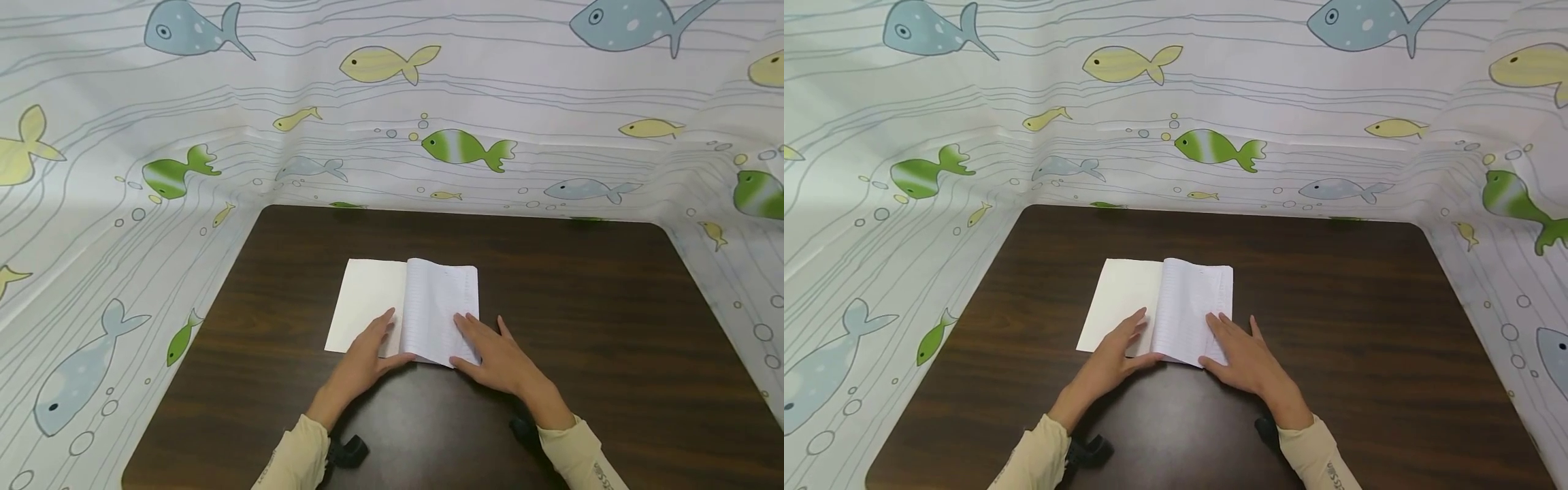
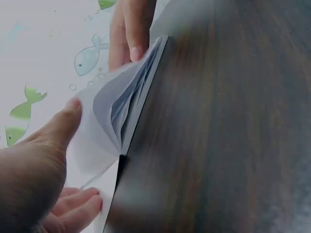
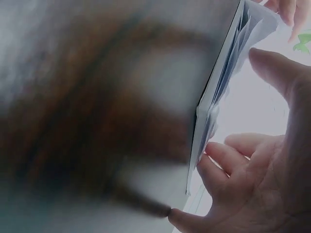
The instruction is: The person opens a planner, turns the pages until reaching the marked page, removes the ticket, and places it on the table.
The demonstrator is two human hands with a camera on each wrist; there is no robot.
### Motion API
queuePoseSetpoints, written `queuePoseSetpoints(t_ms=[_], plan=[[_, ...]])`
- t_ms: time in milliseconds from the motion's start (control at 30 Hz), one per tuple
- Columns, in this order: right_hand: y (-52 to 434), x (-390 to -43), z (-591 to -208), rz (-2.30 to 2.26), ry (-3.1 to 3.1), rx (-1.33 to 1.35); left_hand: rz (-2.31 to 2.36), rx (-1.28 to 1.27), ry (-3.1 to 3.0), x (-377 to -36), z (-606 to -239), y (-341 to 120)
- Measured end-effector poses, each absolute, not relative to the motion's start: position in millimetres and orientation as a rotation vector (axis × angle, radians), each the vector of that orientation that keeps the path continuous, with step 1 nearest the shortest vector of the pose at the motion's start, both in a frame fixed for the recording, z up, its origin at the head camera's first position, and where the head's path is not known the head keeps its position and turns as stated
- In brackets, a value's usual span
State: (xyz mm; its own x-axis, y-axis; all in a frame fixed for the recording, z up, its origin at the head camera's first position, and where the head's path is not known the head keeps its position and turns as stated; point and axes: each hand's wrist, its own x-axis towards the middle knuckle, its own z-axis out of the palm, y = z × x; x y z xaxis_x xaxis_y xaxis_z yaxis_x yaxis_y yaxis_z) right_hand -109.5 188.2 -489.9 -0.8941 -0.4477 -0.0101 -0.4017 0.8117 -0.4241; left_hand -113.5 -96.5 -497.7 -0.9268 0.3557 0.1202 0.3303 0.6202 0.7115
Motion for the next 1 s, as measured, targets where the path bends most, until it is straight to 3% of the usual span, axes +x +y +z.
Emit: queuePoseSetpoints(t_ms=[267, 500, 767, 1000], plan=[[189.1, -110.6, -487.6, -0.647, 2.875, -0.663, 1.209, 0.646, 3.146, -109.8, -501.2, -102.1], [190.9, -109.0, -489.0, -0.662, 2.874, -0.639, 0.646, 0.172, 3.587, -114.0, -498.0, -108.4], [192.1, -108.4, -487.1, -0.628, 2.892, -0.621, 0.775, 0.779, 3.210, -123.0, -495.1, -77.2], [189.9, -107.1, -485.2, -0.558, 2.946, -0.614, 0.656, 0.861, 2.928, -119.9, -507.9, -64.4]])
